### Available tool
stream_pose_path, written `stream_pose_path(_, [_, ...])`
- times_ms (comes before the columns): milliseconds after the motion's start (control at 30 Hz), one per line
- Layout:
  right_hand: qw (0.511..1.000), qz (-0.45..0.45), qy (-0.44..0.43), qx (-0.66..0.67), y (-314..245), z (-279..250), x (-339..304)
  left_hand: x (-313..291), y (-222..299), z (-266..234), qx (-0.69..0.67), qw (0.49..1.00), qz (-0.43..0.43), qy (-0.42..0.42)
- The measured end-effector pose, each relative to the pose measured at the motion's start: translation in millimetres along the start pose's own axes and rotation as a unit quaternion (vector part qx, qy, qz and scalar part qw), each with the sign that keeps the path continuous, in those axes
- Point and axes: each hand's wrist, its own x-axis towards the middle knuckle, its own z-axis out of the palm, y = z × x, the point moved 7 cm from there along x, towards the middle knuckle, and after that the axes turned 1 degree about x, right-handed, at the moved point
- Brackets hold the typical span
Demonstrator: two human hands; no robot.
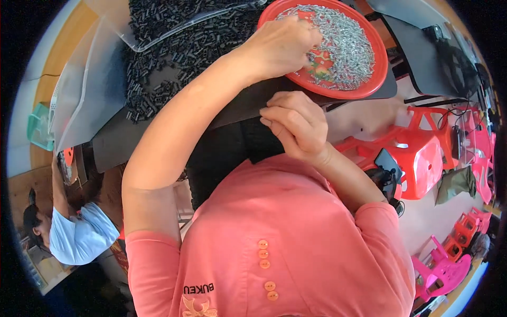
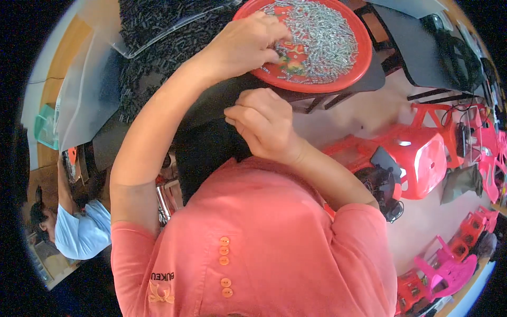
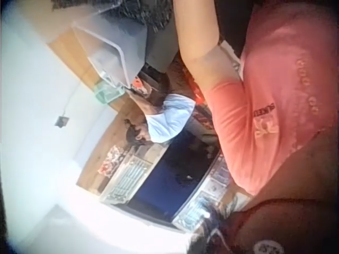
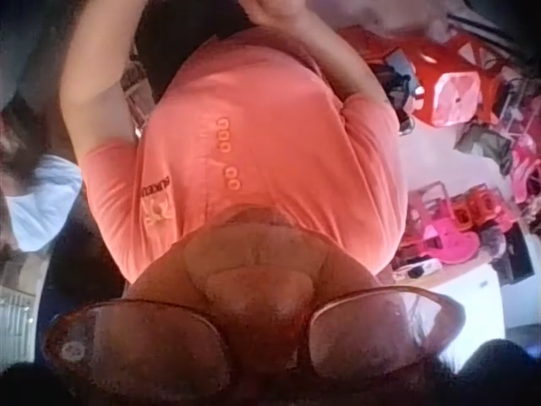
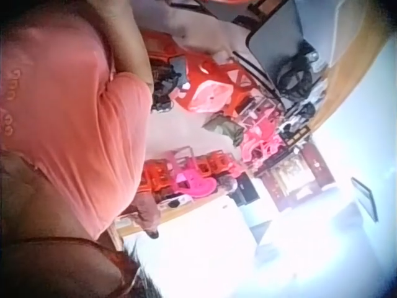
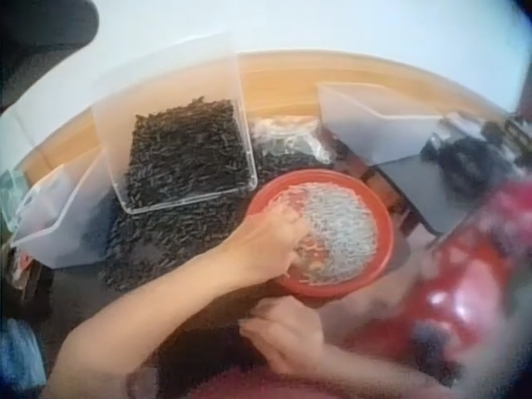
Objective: The person assembles small plastic parts by hand, inserting metal pins into them.
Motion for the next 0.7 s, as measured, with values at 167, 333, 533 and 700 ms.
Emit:
stream_pose_path(167, [0.999, -0.001, -0.023, 0.029, 4.2, -1.7, -7.2, -6.8, -14.9, 17.5, -0.059, 0.99, -0.09, -0.094])
stream_pose_path(333, [1.0, -0.021, 0.01, 0.021, 6.7, -2.1, -8.3, -8.3, -12.3, 8.0, -0.098, 0.993, -0.061, -0.012])
stream_pose_path(533, [0.999, -0.024, 0.02, 0.028, 6.0, -3.0, -9.5, -14.6, -8.8, -6.1, -0.165, 0.982, -0.077, 0.057])
stream_pose_path(700, [0.998, -0.012, 0.02, 0.055, 7.0, -2.0, -9.0, -34.7, -9.4, -29.4, -0.291, 0.925, -0.203, 0.132])
